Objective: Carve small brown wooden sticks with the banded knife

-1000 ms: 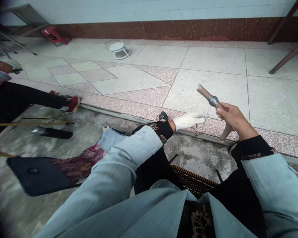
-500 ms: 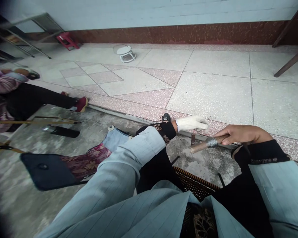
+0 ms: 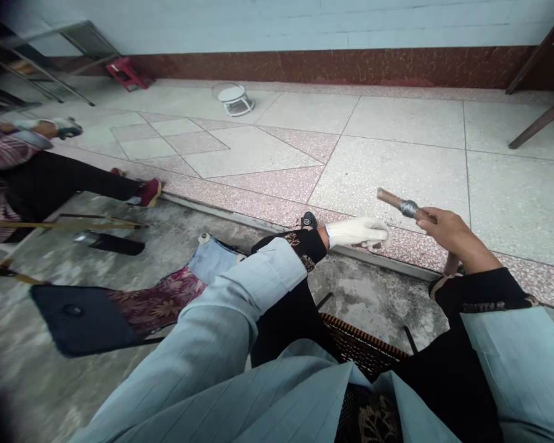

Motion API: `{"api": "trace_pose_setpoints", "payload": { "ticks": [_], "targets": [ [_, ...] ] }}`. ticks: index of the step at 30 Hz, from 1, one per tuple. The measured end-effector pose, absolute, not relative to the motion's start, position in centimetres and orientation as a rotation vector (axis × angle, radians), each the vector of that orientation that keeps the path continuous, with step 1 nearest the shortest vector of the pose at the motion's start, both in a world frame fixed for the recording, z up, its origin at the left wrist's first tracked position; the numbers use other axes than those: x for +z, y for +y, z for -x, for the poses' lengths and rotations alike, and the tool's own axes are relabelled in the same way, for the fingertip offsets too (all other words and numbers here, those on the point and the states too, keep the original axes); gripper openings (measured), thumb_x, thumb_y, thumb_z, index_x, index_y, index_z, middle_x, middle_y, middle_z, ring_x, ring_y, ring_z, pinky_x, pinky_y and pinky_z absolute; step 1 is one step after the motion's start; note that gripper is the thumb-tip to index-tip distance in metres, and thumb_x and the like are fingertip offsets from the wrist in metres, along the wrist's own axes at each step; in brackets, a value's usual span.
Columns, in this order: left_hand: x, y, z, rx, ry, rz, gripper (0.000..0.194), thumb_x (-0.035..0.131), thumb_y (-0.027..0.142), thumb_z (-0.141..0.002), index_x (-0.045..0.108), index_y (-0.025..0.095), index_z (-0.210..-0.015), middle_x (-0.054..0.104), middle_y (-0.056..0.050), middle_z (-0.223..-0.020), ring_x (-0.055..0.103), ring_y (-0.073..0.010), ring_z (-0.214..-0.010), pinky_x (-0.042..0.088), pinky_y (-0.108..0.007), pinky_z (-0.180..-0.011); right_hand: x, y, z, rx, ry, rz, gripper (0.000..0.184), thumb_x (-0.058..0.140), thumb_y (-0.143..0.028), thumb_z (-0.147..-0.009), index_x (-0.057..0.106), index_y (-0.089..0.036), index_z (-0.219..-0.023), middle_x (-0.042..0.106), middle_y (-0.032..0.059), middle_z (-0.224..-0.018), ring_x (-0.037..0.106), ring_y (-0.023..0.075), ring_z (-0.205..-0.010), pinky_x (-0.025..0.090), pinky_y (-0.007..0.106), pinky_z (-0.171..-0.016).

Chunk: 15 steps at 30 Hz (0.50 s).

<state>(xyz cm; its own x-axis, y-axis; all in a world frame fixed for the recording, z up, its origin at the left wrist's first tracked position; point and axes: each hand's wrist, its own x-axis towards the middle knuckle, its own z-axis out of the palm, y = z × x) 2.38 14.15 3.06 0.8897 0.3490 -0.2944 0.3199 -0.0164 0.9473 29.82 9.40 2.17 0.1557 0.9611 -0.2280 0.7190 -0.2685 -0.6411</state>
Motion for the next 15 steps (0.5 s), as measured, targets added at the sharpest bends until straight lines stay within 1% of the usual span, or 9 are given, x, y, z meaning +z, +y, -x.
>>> {"api": "trace_pose_setpoints", "payload": {
  "ticks": [2,4,5,7,9,10,12,13,15],
  "targets": [
    [3.2,14.4,-2.3,0.051,0.549,-1.636,0.033,0.054,0.048,-0.092,0.065,0.018,-0.094,0.041,0.006,-0.066,0.041,-0.0070,-0.055,0.033,-0.020,-0.050,1.8,9.2,-30.0,0.816,-1.873,2.103,0.049,0.064,-0.045,-0.082,0.074,-0.023,-0.124,0.075,0.0095,-0.102,0.069,0.0311,-0.089,0.050,0.042,-0.079],
    [3.3,14.8,-2.2,0.041,0.515,-1.709,0.031,0.056,0.046,-0.091,0.066,0.017,-0.088,0.043,0.005,-0.067,0.043,-0.0073,-0.058,0.033,-0.021,-0.054,1.8,8.9,-29.9,0.942,-2.106,1.998,0.044,0.064,-0.047,-0.083,0.076,-0.027,-0.119,0.076,0.0080,-0.111,0.068,0.0333,-0.098,0.050,0.042,-0.084],
    [3.3,15.0,-2.2,0.033,0.496,-1.759,0.031,0.057,0.045,-0.091,0.066,0.016,-0.084,0.046,0.004,-0.067,0.043,-0.0076,-0.058,0.033,-0.022,-0.055,2.0,8.7,-29.8,1.084,-2.194,1.901,0.042,0.066,-0.048,-0.082,0.078,-0.028,-0.118,0.076,0.0069,-0.112,0.068,0.0334,-0.101,0.050,0.042,-0.085],
    [3.3,15.3,-2.2,0.024,0.462,-1.835,0.031,0.060,0.043,-0.090,0.066,0.014,-0.080,0.051,0.003,-0.067,0.044,-0.0081,-0.060,0.032,-0.023,-0.057,2.9,8.3,-29.5,1.476,-2.288,1.645,0.043,0.070,-0.051,-0.081,0.079,-0.029,-0.117,0.077,0.0055,-0.109,0.069,0.0323,-0.100,0.051,0.039,-0.085],
    [3.3,15.4,-2.1,0.030,0.441,-1.835,0.032,0.061,0.044,-0.089,0.067,0.014,-0.079,0.054,0.002,-0.069,0.044,-0.0081,-0.061,0.032,-0.023,-0.058,4.1,7.9,-29.1,1.849,-2.269,1.368,0.048,0.073,-0.053,-0.080,0.079,-0.028,-0.120,0.077,0.0049,-0.108,0.069,0.0305,-0.098,0.052,0.037,-0.084],
    [3.3,15.4,-2.1,0.039,0.437,-1.812,0.032,0.062,0.044,-0.089,0.067,0.014,-0.080,0.055,0.002,-0.069,0.043,-0.0078,-0.060,0.031,-0.023,-0.057,4.7,7.6,-28.9,1.947,-2.228,1.274,0.049,0.074,-0.052,-0.081,0.078,-0.027,-0.123,0.076,0.0049,-0.111,0.069,0.0292,-0.099,0.052,0.037,-0.085],
    [3.4,15.3,-2.0,0.059,0.448,-1.723,0.034,0.062,0.047,-0.089,0.067,0.014,-0.083,0.056,0.002,-0.071,0.043,-0.0075,-0.058,0.031,-0.023,-0.055,5.8,7.3,-28.7,1.945,-2.088,1.220,0.050,0.075,-0.049,-0.083,0.075,-0.026,-0.127,0.073,0.0058,-0.111,0.067,0.0255,-0.097,0.052,0.035,-0.083],
    [3.4,15.2,-2.0,0.087,0.466,-1.674,0.035,0.061,0.048,-0.090,0.066,0.014,-0.085,0.056,0.002,-0.070,0.043,-0.0075,-0.057,0.031,-0.023,-0.054,6.1,7.2,-28.6,1.873,-1.989,1.242,0.048,0.075,-0.048,-0.084,0.075,-0.024,-0.126,0.072,0.0061,-0.107,0.067,0.0232,-0.092,0.052,0.033,-0.080],
    [3.3,15.1,-2.0,0.160,0.488,-1.586,0.035,0.058,0.049,-0.093,0.065,0.015,-0.090,0.054,0.002,-0.069,0.045,-0.0076,-0.056,0.034,-0.022,-0.054,6.3,7.2,-28.5,1.677,-1.766,1.281,0.043,0.075,-0.049,-0.084,0.076,-0.021,-0.117,0.068,0.0054,-0.094,0.062,0.0187,-0.079,0.050,0.029,-0.068]
  ]
}}
